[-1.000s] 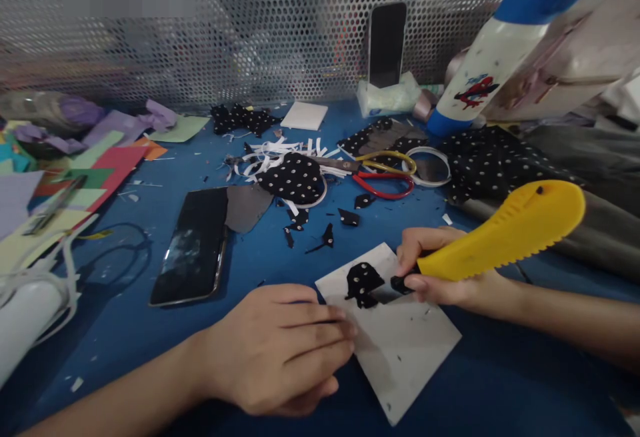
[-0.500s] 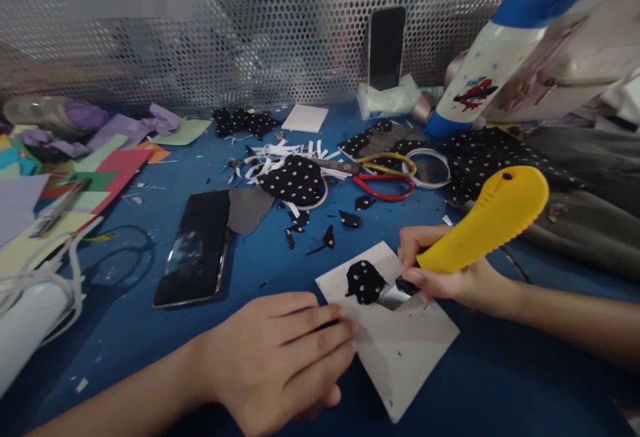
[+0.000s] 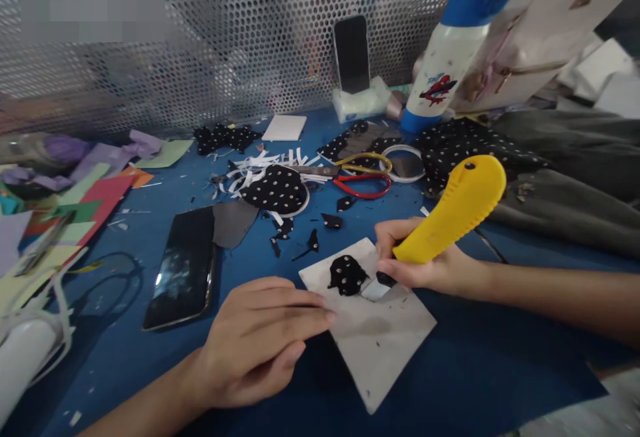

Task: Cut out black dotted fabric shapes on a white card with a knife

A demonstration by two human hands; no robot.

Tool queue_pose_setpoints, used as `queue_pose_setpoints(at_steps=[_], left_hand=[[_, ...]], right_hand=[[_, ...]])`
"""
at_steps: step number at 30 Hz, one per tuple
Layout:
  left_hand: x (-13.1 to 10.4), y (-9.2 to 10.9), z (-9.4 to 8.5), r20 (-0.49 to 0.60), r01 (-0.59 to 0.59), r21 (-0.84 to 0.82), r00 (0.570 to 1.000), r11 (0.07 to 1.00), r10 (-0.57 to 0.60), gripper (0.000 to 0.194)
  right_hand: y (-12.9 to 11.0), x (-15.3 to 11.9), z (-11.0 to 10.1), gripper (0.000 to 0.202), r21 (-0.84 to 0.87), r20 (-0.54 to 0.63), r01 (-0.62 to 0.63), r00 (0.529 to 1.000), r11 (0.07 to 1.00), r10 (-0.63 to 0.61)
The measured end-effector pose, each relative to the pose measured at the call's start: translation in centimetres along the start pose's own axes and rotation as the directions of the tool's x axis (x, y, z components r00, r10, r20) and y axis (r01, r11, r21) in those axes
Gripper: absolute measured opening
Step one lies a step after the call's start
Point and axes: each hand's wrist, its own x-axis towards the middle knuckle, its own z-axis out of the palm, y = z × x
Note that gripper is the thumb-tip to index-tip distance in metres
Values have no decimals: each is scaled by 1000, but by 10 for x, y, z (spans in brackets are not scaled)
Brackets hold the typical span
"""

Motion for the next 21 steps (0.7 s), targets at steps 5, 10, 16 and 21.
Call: queue_pose_setpoints(at_steps=[5, 10, 16, 21], left_hand=[[-4, -1, -1, -9, 8, 20, 1000, 1000, -8, 36], [-4, 0, -3, -14, 34, 31, 999, 999, -34, 37], [-5, 0, -2, -22, 34, 54, 999, 998, -33, 37], [-2, 2, -1, -29, 17, 63, 999, 998, -16, 37]], right_hand=[[4, -1, 0, 40, -40, -30, 19, 999, 999, -20], [5, -2, 0, 39, -66, -13, 32, 999, 997, -33], [4, -2, 0, 39, -90, -17, 30, 999, 996, -32], [2, -3, -1, 37, -78, 5, 20, 1000, 997, -20]])
